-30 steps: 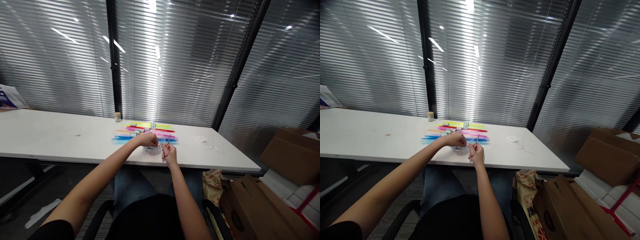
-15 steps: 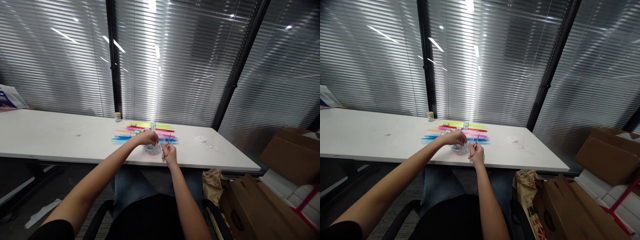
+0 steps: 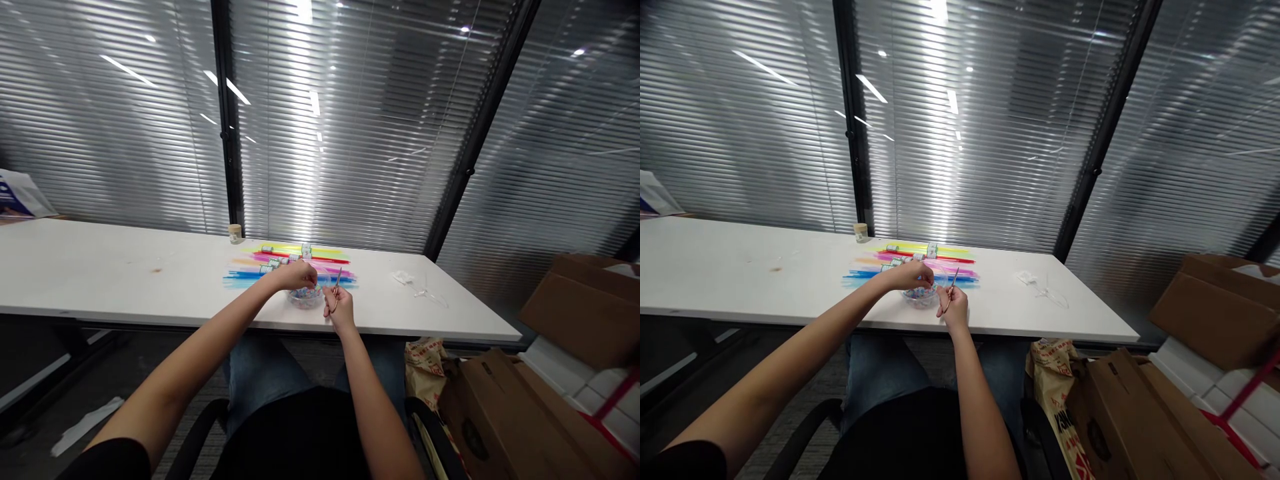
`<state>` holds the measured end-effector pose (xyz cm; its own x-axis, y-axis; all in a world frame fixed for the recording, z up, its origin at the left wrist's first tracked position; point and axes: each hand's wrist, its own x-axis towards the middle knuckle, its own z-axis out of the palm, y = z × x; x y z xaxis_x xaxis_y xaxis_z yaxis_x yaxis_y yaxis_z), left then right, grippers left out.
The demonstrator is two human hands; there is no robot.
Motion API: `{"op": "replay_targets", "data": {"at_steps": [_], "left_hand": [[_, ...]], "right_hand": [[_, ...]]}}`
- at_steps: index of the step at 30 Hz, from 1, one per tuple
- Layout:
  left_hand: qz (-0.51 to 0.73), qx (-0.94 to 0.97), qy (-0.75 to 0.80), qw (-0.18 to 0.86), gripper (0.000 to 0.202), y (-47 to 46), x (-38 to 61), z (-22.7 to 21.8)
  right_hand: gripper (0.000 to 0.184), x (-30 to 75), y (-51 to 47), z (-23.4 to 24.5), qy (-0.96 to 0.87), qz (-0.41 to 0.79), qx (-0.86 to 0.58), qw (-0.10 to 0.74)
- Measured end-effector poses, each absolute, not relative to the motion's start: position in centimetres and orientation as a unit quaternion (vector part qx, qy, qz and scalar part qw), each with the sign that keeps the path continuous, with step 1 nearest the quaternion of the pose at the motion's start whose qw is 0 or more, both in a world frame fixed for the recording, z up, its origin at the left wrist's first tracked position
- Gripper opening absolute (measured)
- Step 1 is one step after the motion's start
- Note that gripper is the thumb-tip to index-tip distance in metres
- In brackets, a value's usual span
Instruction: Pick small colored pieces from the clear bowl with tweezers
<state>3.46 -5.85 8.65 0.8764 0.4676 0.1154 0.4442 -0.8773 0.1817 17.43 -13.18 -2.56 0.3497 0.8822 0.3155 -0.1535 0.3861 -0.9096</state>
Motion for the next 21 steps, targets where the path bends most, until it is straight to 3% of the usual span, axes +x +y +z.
{"op": "replay_targets", "data": {"at_steps": [21], "left_hand": [[0.082,0.968,0.224,0.079,0.015,-5.20,3.12,8.12]], "right_hand": [[0.033,17.54,-13.09,-2.75,-0.441,0.367,-0.423,0.701]]}}
